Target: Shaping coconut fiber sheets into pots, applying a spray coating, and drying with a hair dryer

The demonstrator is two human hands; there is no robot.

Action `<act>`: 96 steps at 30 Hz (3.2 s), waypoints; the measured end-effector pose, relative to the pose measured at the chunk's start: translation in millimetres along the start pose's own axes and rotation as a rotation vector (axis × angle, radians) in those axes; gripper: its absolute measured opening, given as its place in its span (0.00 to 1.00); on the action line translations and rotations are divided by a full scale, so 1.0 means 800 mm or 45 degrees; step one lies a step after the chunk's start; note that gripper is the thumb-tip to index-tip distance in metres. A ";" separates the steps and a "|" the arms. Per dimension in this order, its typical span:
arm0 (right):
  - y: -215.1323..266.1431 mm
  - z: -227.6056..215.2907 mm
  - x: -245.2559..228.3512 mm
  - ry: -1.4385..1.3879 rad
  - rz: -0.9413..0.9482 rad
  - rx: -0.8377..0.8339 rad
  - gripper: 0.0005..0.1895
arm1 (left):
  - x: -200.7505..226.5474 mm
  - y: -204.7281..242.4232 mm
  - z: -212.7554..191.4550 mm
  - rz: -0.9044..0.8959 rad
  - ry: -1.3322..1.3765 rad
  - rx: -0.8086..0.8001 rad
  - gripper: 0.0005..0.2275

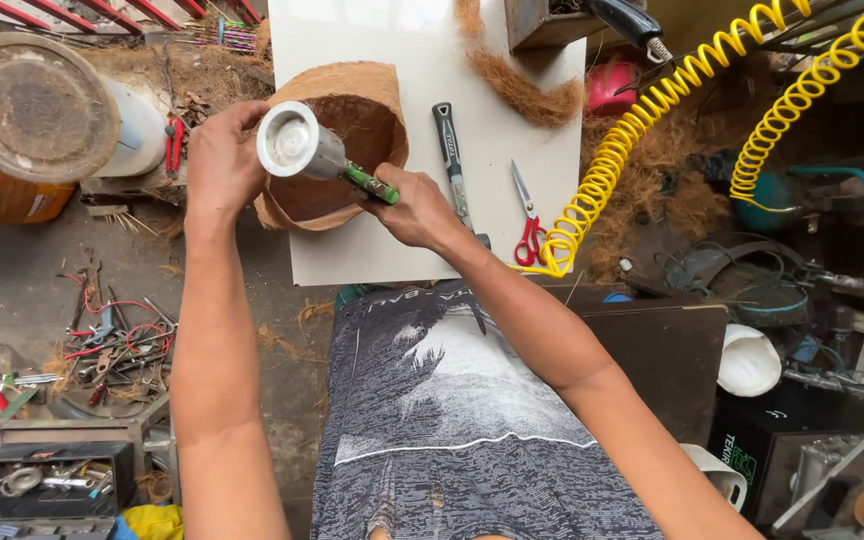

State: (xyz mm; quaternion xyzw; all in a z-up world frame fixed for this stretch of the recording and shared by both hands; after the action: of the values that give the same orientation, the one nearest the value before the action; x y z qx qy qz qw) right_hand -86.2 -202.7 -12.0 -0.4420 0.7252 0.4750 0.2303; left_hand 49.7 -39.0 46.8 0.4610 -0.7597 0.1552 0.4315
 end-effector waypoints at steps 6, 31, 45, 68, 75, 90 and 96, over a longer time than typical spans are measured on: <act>-0.007 0.013 0.009 0.076 -0.020 -0.005 0.18 | -0.040 -0.013 0.007 0.030 -0.139 0.039 0.11; 0.043 -0.054 -0.031 -0.162 -0.077 0.090 0.13 | -0.099 0.019 0.021 -0.195 0.541 0.303 0.20; 0.001 -0.071 -0.001 0.010 0.027 -0.085 0.13 | -0.103 0.011 0.053 -0.410 -0.017 0.361 0.28; -0.025 -0.069 0.001 0.086 -0.144 -0.133 0.13 | -0.059 -0.009 0.043 0.064 0.004 0.278 0.11; -0.027 -0.076 -0.003 0.053 -0.182 -0.080 0.12 | -0.036 -0.006 0.036 0.057 -0.030 0.276 0.11; -0.018 -0.089 0.007 -0.016 -0.164 0.052 0.13 | -0.051 -0.009 0.041 0.043 -0.017 0.362 0.11; 0.009 -0.109 -0.005 -0.030 -0.133 0.072 0.12 | -0.068 0.022 0.041 -0.007 0.173 0.649 0.16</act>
State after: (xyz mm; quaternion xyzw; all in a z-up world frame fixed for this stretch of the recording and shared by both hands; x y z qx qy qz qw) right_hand -82.9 -277.6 32.8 -0.4668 0.7117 0.4468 0.2757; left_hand 29.0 -19.8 -13.0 0.5454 -0.6640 0.3711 0.3520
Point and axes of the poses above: each hand's wrist, its own y-axis away from the middle knuckle, its own z-axis out of the palm, x = y × z, the point moved 6 cm from there along -y, towards the middle knuckle, and after that the axes turned 1 degree about y, right-handed, at the moved point
